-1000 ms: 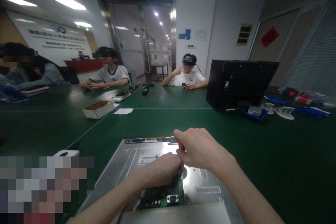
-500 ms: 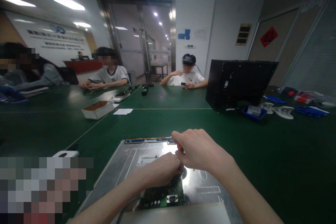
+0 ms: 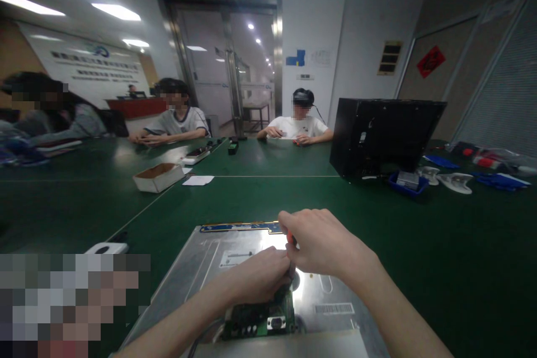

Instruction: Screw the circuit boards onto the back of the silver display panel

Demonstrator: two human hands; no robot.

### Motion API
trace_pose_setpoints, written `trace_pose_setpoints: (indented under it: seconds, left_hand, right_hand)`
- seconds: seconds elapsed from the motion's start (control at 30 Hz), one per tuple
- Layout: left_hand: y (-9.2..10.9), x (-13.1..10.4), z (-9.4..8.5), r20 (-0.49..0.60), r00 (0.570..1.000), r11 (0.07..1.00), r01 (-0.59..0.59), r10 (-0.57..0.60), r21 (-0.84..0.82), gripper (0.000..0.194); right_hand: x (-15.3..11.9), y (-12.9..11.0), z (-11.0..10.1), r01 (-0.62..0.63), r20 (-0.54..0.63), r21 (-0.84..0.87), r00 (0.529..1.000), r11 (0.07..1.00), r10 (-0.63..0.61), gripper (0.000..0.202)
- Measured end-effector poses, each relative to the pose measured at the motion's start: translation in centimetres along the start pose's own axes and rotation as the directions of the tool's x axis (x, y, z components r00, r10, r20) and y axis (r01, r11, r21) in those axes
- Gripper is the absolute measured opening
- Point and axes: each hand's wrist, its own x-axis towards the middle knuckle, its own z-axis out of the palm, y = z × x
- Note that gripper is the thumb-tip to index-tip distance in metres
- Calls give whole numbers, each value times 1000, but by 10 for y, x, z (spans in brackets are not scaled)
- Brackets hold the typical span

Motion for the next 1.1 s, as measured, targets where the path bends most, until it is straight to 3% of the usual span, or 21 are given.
trace_pose_setpoints:
  seconds: [0.33,1.1]
  left_hand:
    - [1,0,-1,47,998,999,35,-35,-15,8]
    - [-1,-1,3,14,1000,1000,14,-14,-27,8]
  right_hand:
    - [-1,0,-2,4,10,5,1000,1000,-4,11]
    - [-1,-2,-2,-8,0,9,1000,1000,8,11]
